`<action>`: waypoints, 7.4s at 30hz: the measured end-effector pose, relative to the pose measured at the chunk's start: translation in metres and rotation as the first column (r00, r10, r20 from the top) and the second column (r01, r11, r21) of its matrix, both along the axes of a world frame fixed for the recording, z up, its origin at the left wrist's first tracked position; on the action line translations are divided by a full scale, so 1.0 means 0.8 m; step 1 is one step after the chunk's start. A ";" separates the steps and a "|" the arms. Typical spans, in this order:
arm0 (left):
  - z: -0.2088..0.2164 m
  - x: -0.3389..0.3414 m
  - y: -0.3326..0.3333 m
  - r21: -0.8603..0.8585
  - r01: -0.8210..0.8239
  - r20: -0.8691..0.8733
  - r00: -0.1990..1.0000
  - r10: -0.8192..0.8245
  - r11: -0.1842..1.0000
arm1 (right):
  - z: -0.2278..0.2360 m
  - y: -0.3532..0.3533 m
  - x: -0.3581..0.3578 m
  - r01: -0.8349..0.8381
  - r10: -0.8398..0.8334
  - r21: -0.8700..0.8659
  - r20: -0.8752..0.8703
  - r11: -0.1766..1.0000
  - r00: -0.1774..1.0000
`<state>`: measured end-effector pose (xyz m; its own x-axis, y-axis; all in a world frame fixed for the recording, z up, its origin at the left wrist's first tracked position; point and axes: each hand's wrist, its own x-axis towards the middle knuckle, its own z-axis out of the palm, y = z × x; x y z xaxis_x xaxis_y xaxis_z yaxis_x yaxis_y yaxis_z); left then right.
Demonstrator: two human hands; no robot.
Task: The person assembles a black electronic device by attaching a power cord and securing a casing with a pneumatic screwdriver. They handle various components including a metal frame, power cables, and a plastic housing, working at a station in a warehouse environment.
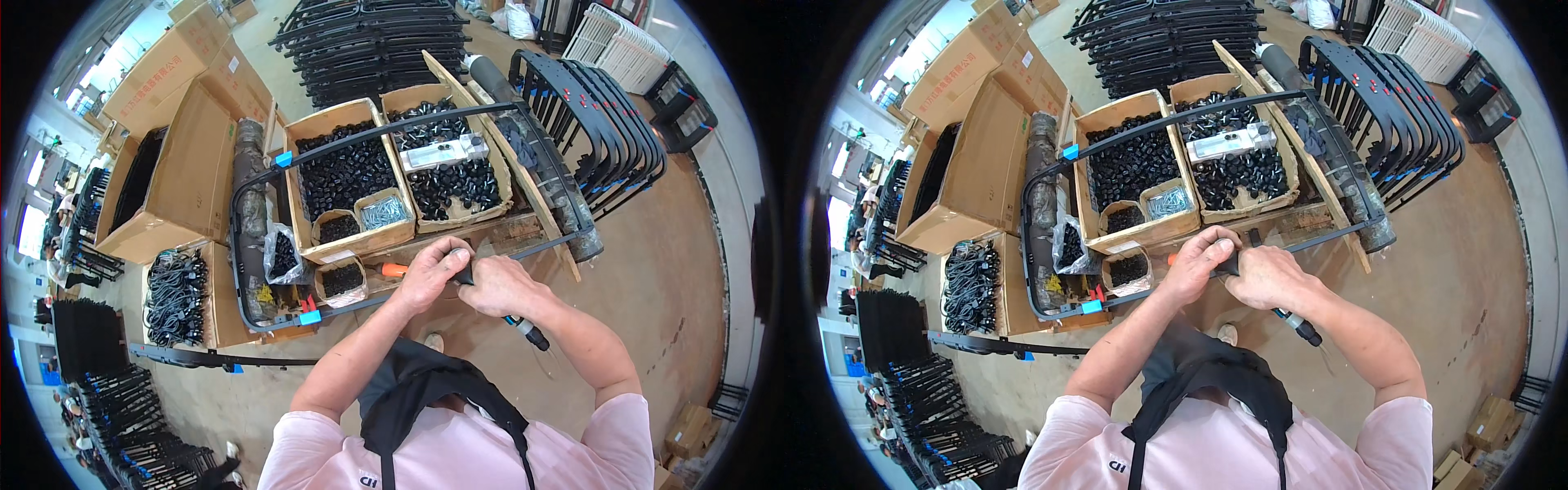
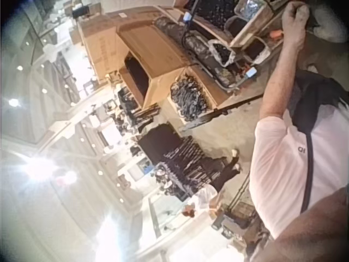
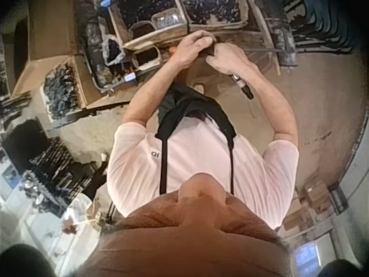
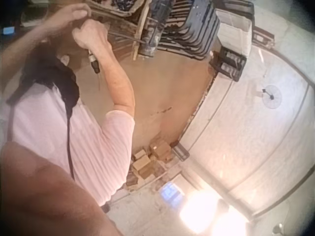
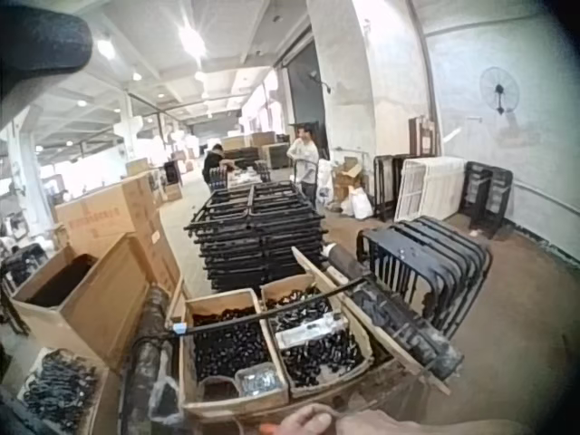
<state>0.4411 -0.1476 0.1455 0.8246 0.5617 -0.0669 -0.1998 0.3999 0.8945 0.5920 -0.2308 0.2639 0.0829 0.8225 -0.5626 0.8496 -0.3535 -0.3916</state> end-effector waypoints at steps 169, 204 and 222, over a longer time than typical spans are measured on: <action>-0.139 -0.262 0.405 0.711 -0.178 -0.658 0.174 0.732 0.681 | -0.261 0.443 -0.253 -0.314 0.333 0.517 0.060 0.796 0.941; -0.136 -0.244 0.438 0.697 -0.134 -0.695 0.118 0.710 0.705 | -0.267 0.472 -0.239 -0.245 0.291 0.519 -0.007 0.819 0.957; -0.133 -0.253 0.438 0.654 -0.109 -0.736 0.135 0.663 0.748 | -0.262 0.458 -0.253 -0.293 0.345 0.532 0.001 0.795 0.939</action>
